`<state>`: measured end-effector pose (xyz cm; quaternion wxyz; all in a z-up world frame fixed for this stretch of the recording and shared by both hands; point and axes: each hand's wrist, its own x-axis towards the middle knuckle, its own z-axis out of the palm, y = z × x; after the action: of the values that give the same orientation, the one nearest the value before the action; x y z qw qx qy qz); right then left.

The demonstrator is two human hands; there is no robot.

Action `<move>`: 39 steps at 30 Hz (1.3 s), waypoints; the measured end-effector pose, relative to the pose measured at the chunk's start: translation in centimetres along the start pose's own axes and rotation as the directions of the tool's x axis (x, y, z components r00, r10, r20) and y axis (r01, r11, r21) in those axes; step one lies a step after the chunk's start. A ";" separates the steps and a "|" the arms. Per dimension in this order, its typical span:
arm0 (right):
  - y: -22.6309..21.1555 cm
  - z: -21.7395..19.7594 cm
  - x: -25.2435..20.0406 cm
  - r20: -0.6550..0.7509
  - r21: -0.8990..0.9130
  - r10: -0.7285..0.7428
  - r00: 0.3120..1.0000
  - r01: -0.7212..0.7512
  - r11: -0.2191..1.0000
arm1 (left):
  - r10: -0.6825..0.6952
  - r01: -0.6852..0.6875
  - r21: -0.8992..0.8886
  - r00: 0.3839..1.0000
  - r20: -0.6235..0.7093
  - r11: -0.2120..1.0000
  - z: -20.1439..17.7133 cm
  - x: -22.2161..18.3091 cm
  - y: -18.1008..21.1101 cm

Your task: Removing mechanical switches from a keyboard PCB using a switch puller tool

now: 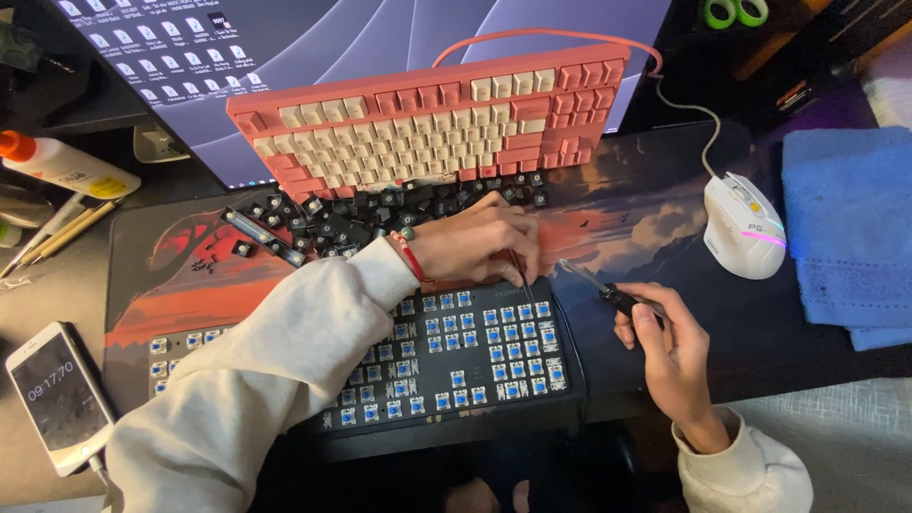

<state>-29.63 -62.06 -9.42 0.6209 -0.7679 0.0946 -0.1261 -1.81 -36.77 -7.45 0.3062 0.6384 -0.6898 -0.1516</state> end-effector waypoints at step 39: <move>-0.1 0.2 0.1 -0.033 0.049 0.011 0.999 -0.009 0.999 | 0.050 0.001 0.263 0.981 -0.188 0.965 -1.7 -1.5 2.2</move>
<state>-29.54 -61.92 -9.38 0.6384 -0.7499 0.1056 -0.1380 -2.53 -34.74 -5.16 0.2862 0.6762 -0.6788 0.0074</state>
